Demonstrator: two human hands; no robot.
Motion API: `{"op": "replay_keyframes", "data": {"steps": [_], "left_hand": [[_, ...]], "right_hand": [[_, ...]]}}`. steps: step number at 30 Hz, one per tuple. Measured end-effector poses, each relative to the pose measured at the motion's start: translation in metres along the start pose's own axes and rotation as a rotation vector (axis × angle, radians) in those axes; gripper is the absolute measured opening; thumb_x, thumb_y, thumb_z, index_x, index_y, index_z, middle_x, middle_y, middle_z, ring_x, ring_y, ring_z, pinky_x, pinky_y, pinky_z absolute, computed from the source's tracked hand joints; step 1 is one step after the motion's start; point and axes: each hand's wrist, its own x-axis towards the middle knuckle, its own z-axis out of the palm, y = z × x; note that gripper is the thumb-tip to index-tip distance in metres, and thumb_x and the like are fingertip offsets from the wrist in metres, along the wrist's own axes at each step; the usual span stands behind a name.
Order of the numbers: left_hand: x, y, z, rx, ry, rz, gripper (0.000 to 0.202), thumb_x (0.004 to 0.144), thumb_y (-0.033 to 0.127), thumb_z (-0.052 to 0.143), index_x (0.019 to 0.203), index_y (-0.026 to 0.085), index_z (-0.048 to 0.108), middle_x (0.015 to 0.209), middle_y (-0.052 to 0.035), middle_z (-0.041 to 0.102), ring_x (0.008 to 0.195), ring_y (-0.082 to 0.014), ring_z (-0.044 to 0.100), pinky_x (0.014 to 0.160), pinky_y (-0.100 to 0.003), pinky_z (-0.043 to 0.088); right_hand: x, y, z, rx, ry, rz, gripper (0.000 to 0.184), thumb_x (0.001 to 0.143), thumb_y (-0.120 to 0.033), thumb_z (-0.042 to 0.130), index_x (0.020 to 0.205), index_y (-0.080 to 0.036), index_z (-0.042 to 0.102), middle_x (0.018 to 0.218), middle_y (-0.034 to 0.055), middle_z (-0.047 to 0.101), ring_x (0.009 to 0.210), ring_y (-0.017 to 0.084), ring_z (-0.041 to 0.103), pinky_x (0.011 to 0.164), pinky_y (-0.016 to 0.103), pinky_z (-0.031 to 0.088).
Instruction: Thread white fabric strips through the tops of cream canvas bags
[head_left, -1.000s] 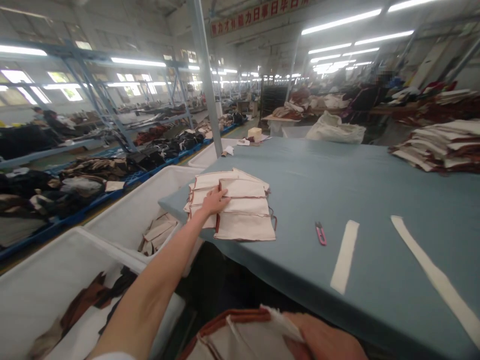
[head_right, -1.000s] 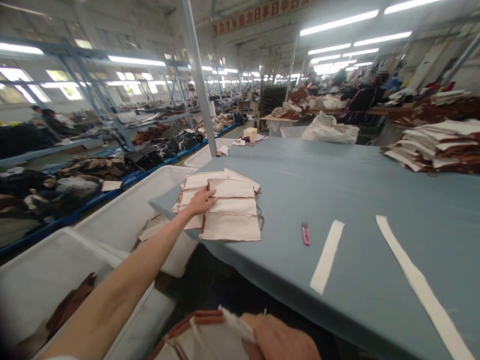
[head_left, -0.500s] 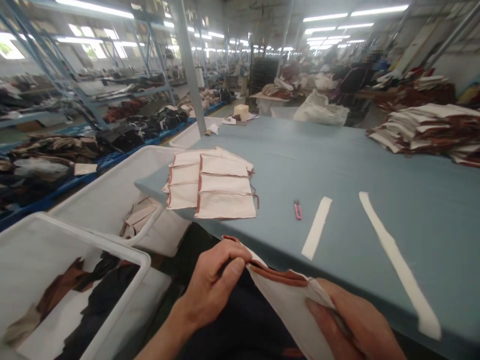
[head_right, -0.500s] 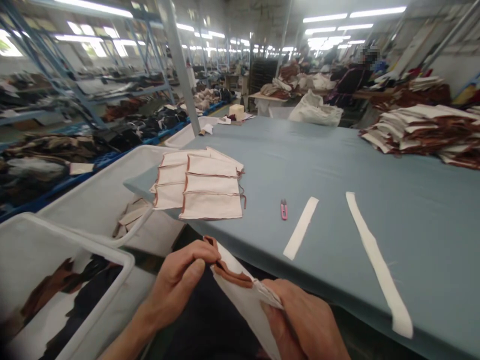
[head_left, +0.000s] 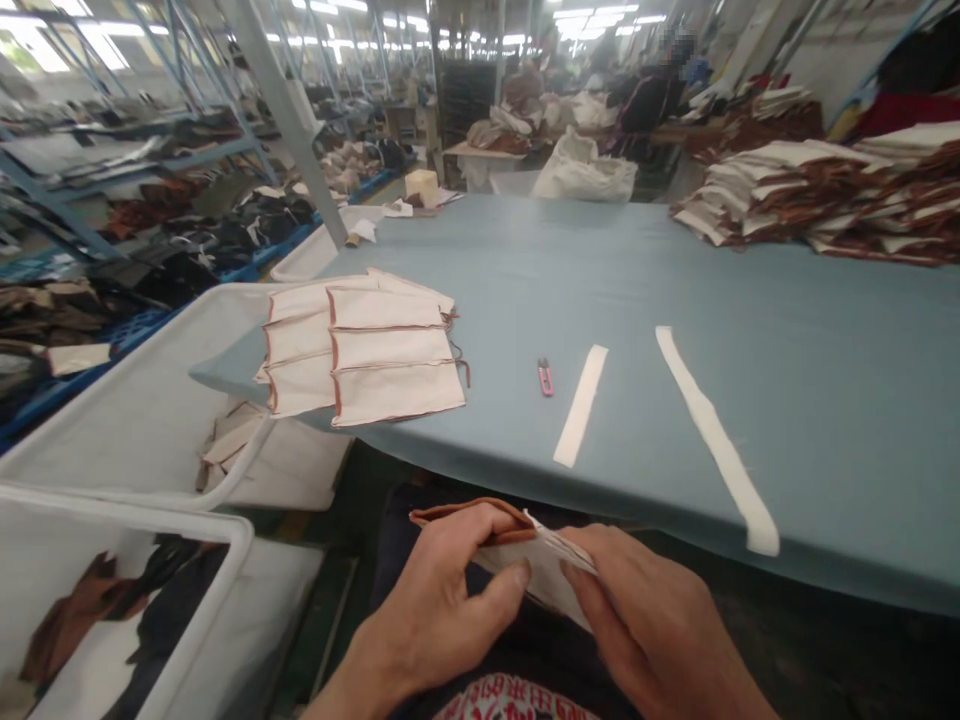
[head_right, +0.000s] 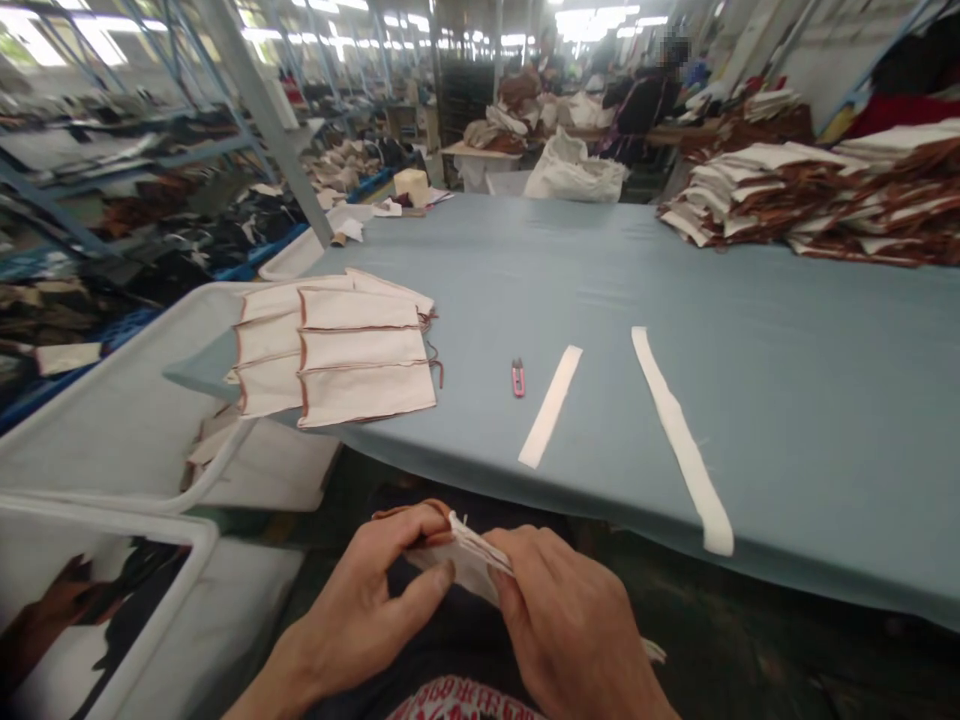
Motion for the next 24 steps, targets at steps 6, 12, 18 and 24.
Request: {"op": "replay_keyframes", "data": {"steps": [6, 12, 18, 24], "left_hand": [[-0.003, 0.013, -0.003, 0.072, -0.102, -0.126, 0.021, 0.097, 0.02, 0.045, 0.078, 0.019, 0.054, 0.078, -0.0002, 0.059, 0.074, -0.0164, 0.053, 0.07, -0.031, 0.039], [-0.011, 0.011, -0.005, 0.115, -0.055, -0.019, 0.021, 0.095, 0.011, 0.043, 0.081, 0.018, 0.057, 0.089, -0.004, 0.06, 0.086, -0.0184, 0.054, 0.078, -0.032, 0.039], [-0.016, 0.007, -0.013, 0.025, -0.015, -0.102, 0.017, 0.087, 0.009, 0.05, 0.077, 0.017, 0.061, 0.075, 0.0008, 0.061, 0.072, -0.014, 0.053, 0.07, -0.026, 0.039], [-0.016, 0.003, -0.021, -0.251, -0.063, -0.205, 0.016, 0.087, 0.016, 0.055, 0.078, 0.016, 0.068, 0.074, 0.0003, 0.067, 0.07, -0.0134, 0.058, 0.069, -0.024, 0.044]], "right_hand": [[0.001, -0.007, 0.013, 0.101, -0.077, 0.091, 0.021, 0.101, -0.013, 0.046, 0.11, -0.022, 0.063, 0.09, 0.0032, 0.072, 0.077, 0.022, 0.071, 0.064, 0.033, 0.05], [0.006, -0.012, 0.015, 0.338, -0.188, 0.308, 0.013, 0.09, -0.014, 0.058, 0.097, -0.024, 0.063, 0.082, -0.0012, 0.067, 0.065, 0.015, 0.062, 0.055, 0.026, 0.041], [0.008, -0.023, 0.027, 0.46, -0.206, 0.356, 0.011, 0.084, -0.013, 0.058, 0.085, -0.023, 0.054, 0.068, -0.0062, 0.054, 0.055, 0.011, 0.048, 0.053, 0.025, 0.034], [0.023, -0.03, 0.017, 0.788, -0.375, 0.526, 0.013, 0.08, -0.017, 0.061, 0.08, -0.023, 0.05, 0.067, -0.0068, 0.047, 0.058, 0.011, 0.043, 0.052, 0.023, 0.036]]}}
